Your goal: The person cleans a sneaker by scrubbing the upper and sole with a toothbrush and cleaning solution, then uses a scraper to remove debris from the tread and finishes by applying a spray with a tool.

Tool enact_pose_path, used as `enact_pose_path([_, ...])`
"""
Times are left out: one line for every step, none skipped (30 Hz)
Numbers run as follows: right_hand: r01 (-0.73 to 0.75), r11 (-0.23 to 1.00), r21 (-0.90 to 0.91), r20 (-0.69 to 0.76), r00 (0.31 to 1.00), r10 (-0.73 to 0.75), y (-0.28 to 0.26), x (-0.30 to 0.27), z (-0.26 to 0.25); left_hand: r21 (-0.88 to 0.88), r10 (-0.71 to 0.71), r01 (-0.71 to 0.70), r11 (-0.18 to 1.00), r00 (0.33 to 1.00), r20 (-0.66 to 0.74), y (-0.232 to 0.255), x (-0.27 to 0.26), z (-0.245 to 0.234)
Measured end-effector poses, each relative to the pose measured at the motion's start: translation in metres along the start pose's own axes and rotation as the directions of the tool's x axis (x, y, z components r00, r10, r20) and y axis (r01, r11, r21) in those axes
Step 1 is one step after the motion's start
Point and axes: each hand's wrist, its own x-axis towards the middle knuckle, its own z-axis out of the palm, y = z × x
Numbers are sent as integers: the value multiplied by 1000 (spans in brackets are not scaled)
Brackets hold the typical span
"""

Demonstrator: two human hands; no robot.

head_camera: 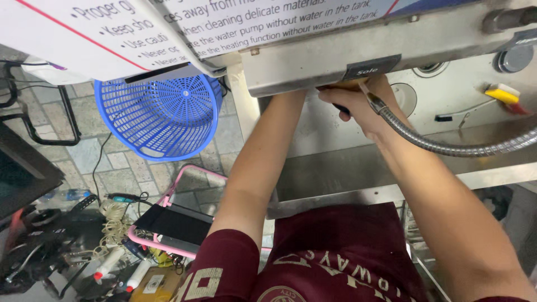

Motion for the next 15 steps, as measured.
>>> enact_pose_path([25,1000,-15,2,1000,-25,-2,-7,-1,6,-15,15,1000,1000,16,-3,2,1])
enact_pose_path([13,997,-71,-35,999,-16,-3,-14,-2,14,-27,27,1000,999,31,-4,3,0])
enact_pose_path([0,992,-126,-71,997,-9,-2,-24,-4,24,-43,42,999,998,54,-4,3,0])
enact_pose_path([-17,983,-182,-102,995,-2,2,-32,-6,27,-63,61,998,995,75,-5,1,-2])
enact_pose_path([177,941,-287,-99,972,-213,10,-43,-7,35,-82,78,996,992,99,-6,-2,-2])
enact_pose_path([359,849,-387,-70,907,-416,21,-54,-7,48,-98,92,995,987,125,-6,-7,-2])
enact_pose_path([518,712,-474,-18,803,-596,34,-65,-8,60,-127,121,991,985,113,-6,-14,-2])
enact_pose_path([493,791,-361,-43,839,-543,47,-72,-12,75,-159,152,986,982,98,-6,-21,-1])
enact_pose_path([459,855,-242,-58,873,-485,60,-78,-16,108,-217,212,971,975,41,-5,-28,1])
enact_pose_path([412,903,-121,-59,905,-421,74,-86,-19,63,-230,226,972,970,80,-6,-39,2])
enact_pose_path([420,894,-156,-68,898,-434,87,-94,-22,18,-241,241,970,963,119,-8,-51,4])
enact_pose_path([431,882,-191,-74,890,-450,98,-100,-25,-25,-246,253,967,956,161,-8,-60,9])
enact_pose_path([440,869,-225,-81,881,-467,109,-104,-30,-63,-199,216,974,957,213,-8,-69,15])
enact_pose_path([456,858,-236,-60,874,-482,118,-110,-33,-102,-150,181,978,955,255,-6,-83,19])
enact_pose_path([473,846,-246,-39,867,-496,126,-116,-38,-142,-100,147,979,950,296,-4,-99,24])
